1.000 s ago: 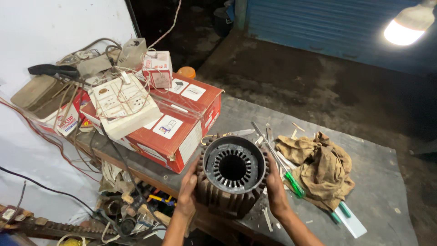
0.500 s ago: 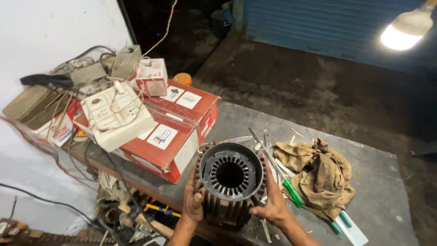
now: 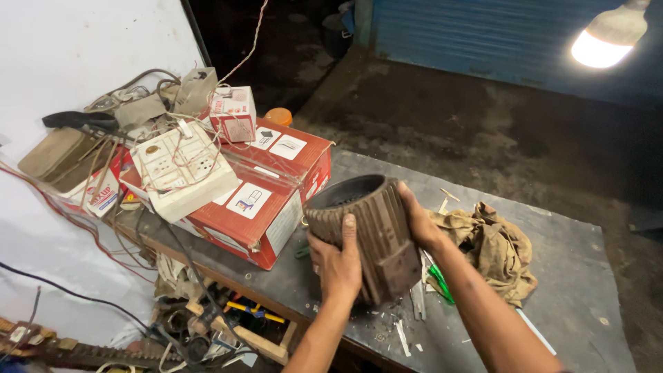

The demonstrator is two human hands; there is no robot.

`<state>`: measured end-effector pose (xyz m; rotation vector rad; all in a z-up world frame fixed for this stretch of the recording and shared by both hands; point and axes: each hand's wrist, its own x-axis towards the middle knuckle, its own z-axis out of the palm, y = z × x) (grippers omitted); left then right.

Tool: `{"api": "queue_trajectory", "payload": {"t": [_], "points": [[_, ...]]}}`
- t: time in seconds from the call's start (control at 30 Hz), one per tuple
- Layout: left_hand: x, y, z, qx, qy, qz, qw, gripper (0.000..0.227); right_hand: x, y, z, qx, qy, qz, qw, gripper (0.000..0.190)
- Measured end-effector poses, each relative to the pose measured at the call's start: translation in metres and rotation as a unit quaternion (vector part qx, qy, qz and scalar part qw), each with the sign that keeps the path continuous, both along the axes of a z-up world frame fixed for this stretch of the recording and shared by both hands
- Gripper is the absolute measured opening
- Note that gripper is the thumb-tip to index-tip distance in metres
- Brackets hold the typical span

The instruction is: The person manipulates an electric motor housing on a workbench, using a screwdriver to pry and align internal components, then wiping the inside with a cloth and inserting small parts into the slots.

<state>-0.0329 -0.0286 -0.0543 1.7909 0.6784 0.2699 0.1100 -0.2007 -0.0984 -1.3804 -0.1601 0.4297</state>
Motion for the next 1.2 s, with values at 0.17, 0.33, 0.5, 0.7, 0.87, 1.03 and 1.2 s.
{"api": "queue_trajectory", "payload": {"t": [0.17,0.33,0.5,0.7,0.87,1.03,1.2], "points": [[0.001,-0.028,-0.010,-0.062,0.039,0.038,0.997,0.135,0.029,-0.001,0.009,-0.039,0.027,0.065,0.997,0.082],[-0.010,-0.010,-0.016,-0.041,-0.037,0.041,0.998,0.124,-0.002,0.011,0.020,-0.017,0.017,0.039,0.999,0.079],[0.005,0.043,-0.016,-0.067,-0.103,0.007,0.992,0.107,-0.065,0.045,0.044,-0.237,-0.189,-0.144,0.942,0.088],[0.048,0.092,-0.027,-0.098,-0.148,-0.223,0.959,0.093,-0.129,0.051,0.051,-0.329,-0.127,-0.191,0.916,0.105],[0.068,0.093,-0.021,-0.061,-0.114,-0.309,0.942,0.093,-0.159,0.047,0.029,-0.366,-0.050,-0.207,0.906,0.112],[0.031,0.043,0.006,0.061,0.019,-0.193,0.979,0.107,-0.122,0.009,0.016,-0.182,-0.078,-0.215,0.956,0.098],[-0.024,-0.005,0.046,0.122,0.130,-0.168,0.970,0.119,-0.082,-0.023,0.020,-0.077,0.023,-0.153,0.985,0.086]]}}
